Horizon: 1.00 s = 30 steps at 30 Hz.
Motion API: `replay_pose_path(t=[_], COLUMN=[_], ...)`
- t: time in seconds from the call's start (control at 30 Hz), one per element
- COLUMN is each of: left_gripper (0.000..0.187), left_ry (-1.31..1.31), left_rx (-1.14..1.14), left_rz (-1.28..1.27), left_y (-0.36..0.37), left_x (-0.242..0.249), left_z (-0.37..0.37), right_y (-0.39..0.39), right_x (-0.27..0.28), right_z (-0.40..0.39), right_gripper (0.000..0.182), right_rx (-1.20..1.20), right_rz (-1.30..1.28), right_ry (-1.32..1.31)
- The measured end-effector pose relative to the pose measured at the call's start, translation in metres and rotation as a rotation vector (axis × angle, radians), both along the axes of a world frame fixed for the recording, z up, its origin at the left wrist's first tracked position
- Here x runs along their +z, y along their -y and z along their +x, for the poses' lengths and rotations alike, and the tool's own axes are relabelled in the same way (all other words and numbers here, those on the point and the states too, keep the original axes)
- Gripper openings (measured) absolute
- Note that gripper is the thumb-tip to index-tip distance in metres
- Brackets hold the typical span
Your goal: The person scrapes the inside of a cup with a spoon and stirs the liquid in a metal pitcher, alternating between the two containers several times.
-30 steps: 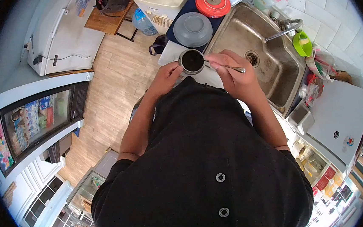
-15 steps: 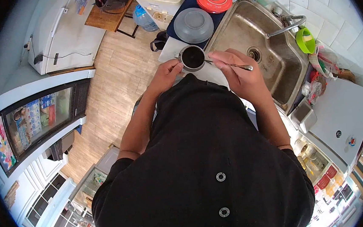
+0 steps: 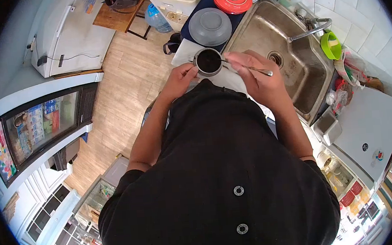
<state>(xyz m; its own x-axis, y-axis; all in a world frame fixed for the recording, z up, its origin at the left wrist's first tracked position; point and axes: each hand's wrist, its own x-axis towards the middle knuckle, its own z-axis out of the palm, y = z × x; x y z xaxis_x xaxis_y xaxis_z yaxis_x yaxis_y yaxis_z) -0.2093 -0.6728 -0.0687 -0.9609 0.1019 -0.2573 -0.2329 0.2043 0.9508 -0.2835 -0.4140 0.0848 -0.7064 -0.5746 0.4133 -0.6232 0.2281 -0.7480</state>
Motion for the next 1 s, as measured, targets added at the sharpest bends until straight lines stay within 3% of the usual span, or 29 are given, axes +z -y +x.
replay_pose_path(t=[0.37, 1.0], left_gripper=[0.031, 0.033], left_ry=[0.018, -0.015], left_rx=[0.029, 0.015], left_rz=[0.002, -0.021], left_y=[-0.003, 0.0], left_x=[0.014, -0.004], left_z=[-0.01, -0.01], right_y=[0.006, 0.006], right_x=[-0.003, 0.002], right_z=[-0.002, -0.006], right_gripper=[0.033, 0.029], right_rx=[-0.008, -0.038], right_rz=[0.056, 0.108], right_ry=[0.005, 0.056])
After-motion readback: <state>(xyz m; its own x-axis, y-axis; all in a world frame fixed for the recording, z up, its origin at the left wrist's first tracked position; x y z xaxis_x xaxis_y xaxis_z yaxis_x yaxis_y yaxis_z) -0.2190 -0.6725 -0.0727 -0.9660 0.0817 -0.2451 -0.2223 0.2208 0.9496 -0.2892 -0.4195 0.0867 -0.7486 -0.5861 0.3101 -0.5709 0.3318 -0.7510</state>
